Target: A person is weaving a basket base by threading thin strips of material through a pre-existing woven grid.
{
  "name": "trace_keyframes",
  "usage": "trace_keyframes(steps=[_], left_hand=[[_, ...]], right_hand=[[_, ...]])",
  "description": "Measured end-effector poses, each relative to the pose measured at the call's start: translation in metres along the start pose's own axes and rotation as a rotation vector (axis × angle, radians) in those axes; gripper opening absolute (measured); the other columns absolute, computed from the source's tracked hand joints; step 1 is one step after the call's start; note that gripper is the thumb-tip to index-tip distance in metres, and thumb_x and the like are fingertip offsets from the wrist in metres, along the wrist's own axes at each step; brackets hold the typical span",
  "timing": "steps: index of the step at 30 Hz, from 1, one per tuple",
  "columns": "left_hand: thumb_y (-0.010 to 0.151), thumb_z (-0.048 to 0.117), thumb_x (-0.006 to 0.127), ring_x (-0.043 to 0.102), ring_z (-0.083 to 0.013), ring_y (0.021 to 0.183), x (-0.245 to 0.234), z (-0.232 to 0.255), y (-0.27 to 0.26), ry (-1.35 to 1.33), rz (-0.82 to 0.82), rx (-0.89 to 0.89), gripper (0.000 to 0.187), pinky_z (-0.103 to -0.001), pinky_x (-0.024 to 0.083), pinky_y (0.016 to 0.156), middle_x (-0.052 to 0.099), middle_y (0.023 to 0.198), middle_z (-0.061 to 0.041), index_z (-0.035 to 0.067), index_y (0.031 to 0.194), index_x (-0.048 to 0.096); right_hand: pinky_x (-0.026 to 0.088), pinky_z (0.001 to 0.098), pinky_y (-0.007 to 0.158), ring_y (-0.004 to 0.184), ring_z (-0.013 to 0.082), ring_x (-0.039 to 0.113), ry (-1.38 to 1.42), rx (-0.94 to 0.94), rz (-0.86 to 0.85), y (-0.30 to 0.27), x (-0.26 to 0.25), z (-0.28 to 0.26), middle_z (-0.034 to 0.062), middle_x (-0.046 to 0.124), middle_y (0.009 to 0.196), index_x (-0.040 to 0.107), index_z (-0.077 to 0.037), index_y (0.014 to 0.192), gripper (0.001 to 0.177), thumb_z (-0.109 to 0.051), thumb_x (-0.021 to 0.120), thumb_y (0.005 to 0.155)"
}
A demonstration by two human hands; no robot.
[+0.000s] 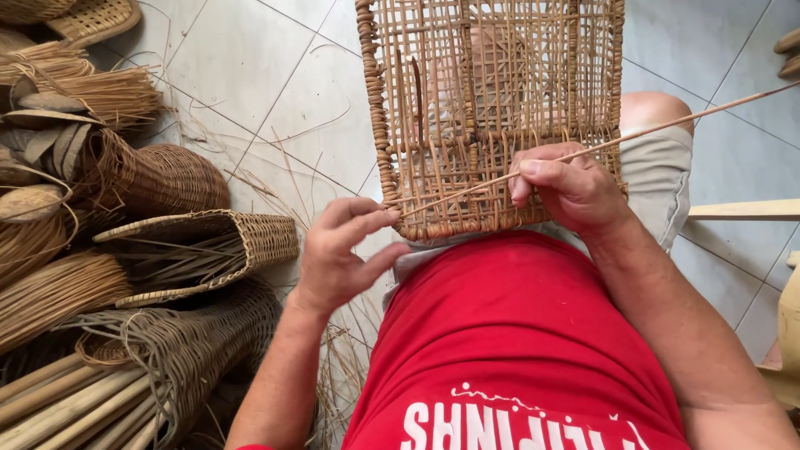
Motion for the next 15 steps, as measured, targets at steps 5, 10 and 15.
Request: trace_keyframes(steps=[5,10,15], left_hand=[[0.080,0.024,0.093,0.071,-0.0256,0.093,0.012,0.014,-0.022,0.266,0.192,0.197,0.042,-0.037,0.062,0.084,0.072,0.107,-0.006,0.016,0.119,0.079],[0.082,0.023,0.090,0.070,-0.0226,0.088,0.019,0.015,-0.025,0.429,0.267,0.310,0.036,-0.036,0.062,0.080,0.072,0.104,-0.003,0.017,0.116,0.080],[0.085,0.019,0.086,0.071,-0.0271,0.085,0.031,0.005,-0.027,0.365,0.257,0.339,0.027,-0.039,0.063,0.075,0.071,0.097,-0.007,0.012,0.110,0.080]], right_hand=[[0.050,0.0308,0.074,0.070,0.0214,0.063,-0.027,-0.050,-0.027,0.000,0.003,0.000,0.0184,0.065,0.068,0.070,0.006,0.072,0.034,-0.016,0.059,0.095],[0.048,0.0290,0.071,0.069,0.0182,0.061,-0.082,-0.031,-0.019,-0.005,0.010,-0.013,0.0161,0.065,0.069,0.071,0.004,0.072,0.033,-0.017,0.059,0.095],[0.047,0.0287,0.069,0.067,0.0175,0.058,-0.157,-0.064,-0.037,-0.001,0.016,-0.019,0.0158,0.062,0.067,0.069,0.005,0.070,0.032,-0.015,0.060,0.094]])
Point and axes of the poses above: each hand's wrist, its own y-axis towards the middle knuckle, its own x-axis out of the palm, z = x × y, the point moved 8 cm from there along y, towards the middle knuckle
